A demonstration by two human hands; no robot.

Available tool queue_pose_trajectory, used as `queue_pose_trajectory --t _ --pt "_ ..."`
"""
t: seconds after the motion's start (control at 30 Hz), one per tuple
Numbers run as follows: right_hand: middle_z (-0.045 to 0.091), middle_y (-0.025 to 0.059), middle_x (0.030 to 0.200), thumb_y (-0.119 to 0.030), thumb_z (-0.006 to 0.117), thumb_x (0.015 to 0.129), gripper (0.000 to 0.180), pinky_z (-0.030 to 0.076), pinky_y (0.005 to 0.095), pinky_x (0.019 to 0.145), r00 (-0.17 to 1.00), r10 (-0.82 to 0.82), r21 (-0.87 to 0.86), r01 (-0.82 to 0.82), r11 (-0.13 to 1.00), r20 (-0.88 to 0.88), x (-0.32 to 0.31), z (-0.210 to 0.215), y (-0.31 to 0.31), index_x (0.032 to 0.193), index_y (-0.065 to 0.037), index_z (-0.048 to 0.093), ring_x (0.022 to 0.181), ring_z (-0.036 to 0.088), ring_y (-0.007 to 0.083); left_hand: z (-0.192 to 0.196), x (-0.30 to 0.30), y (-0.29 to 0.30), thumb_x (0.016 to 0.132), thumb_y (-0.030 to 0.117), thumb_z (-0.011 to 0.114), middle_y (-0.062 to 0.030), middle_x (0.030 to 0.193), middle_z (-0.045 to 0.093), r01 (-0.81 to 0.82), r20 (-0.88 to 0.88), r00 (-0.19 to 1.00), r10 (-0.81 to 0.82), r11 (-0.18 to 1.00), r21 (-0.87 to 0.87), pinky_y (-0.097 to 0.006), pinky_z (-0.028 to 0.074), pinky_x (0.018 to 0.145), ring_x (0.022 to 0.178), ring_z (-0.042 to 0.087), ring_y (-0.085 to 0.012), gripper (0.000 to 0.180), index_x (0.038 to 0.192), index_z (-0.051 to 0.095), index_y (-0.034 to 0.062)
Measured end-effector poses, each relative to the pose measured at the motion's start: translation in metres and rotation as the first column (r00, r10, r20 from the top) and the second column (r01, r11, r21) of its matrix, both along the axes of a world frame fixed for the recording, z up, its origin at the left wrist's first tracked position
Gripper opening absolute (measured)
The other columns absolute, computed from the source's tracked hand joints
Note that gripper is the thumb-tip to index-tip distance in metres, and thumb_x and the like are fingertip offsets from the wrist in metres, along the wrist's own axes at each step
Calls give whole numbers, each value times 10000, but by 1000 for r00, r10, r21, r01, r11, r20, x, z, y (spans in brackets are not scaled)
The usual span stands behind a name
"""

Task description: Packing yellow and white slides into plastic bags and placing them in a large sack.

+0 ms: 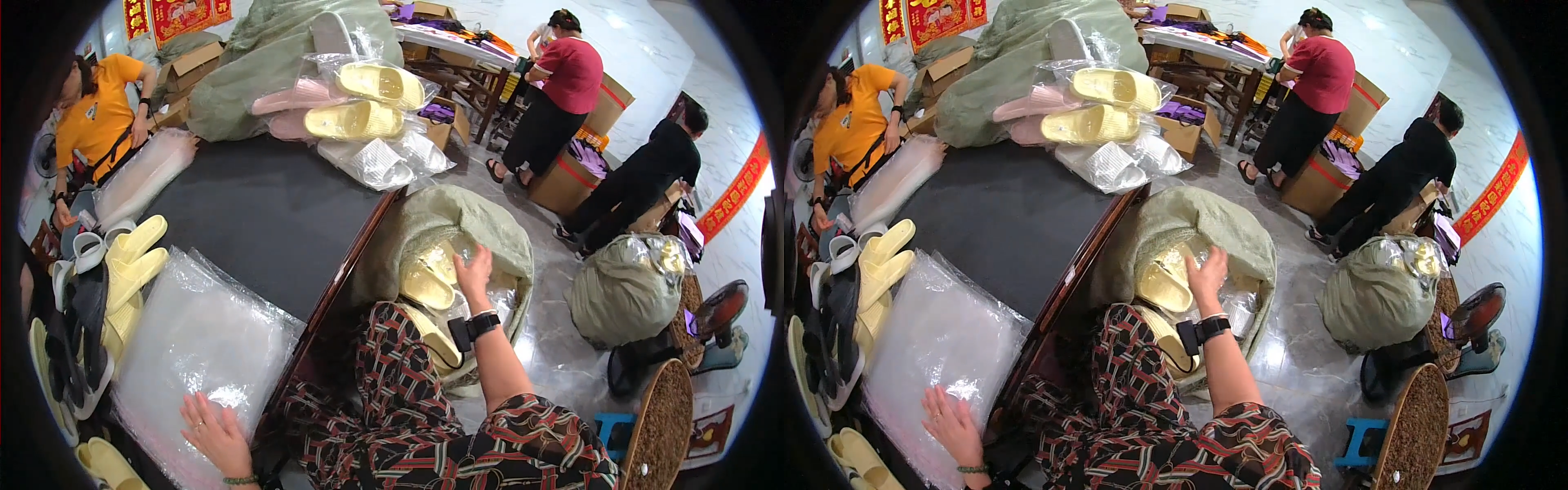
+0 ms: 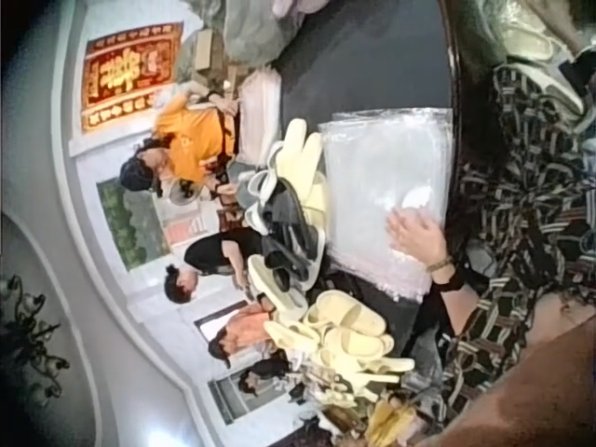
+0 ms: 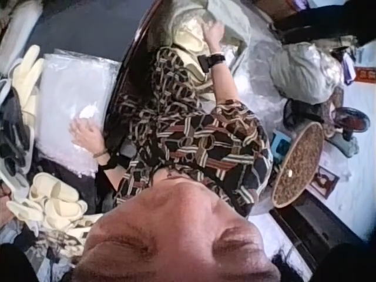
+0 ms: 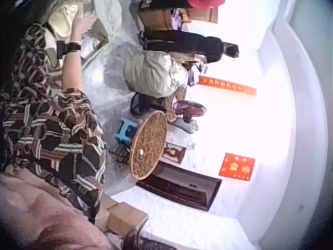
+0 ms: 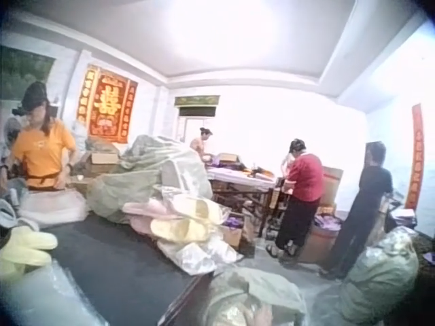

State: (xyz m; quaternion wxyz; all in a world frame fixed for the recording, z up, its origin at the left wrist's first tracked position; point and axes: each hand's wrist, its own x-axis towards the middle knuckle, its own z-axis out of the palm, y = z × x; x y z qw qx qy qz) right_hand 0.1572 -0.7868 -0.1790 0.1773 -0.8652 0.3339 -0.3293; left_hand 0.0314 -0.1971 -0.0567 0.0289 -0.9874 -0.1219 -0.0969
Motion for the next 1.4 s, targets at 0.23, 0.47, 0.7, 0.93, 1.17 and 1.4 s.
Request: queue_pose_trajectory --t 0.23,0.47,0.7,0.93,1.17,1.4 --pt "629 192 1156 -315 792 822 755 533 304 763 999 -9 778 -35 627 52 -63 -70 -72 1352 103 452 942 660 233 -4 10 -18 1005 373 473 -99 1558 353 98 41 994 -99 995 21 -587 219 1146 1431 329 -317 578 1512 354 122" --pt "594 67 793 -150 640 949 134 588 357 741 883 -142 869 -467 -163 447 -24 27 29 976 -38 571 773 659 234 13 -9 8 980 491 508 -147 1497 438 186 171 967 -190 982 35 -654 304 1047 1375 399 -386 592 1454 458 140" --pt "642 94 798 -146 539 1008 146 585 372 776 657 -136 607 -743 -282 741 -24 129 21 920 -31 551 838 698 260 11 -15 13 986 491 493 -143 1499 435 150 215 963 -164 985 81 -653 321 1035 1371 408 -382 586 1461 450 151" --pt "695 172 1093 -111 498 1004 154 456 404 1039 567 -178 522 -817 -245 804 -57 222 42 1067 -4 590 1087 651 253 -5 -8 7 974 477 506 -146 1516 409 152 175 971 -160 987 58 -660 303 1047 1388 382 -383 601 1475 428 156" --pt "646 159 1225 -178 497 1027 211 409 433 1091 434 -177 387 -888 -249 883 -47 288 96 1135 -10 566 1252 560 312 -13 -4 6 962 463 519 -148 1533 383 161 159 973 -164 986 33 -666 285 1058 1405 356 -385 619 1490 406 161" --pt "599 99 1286 -215 460 1046 222 384 402 1121 66 -166 -3 -923 -385 984 5 351 185 1183 -60 541 1282 527 249 -6 -10 14 950 450 531 -150 1550 357 148 172 973 -154 988 47 -673 267 1070 1422 331 -386 640 1505 385 166"
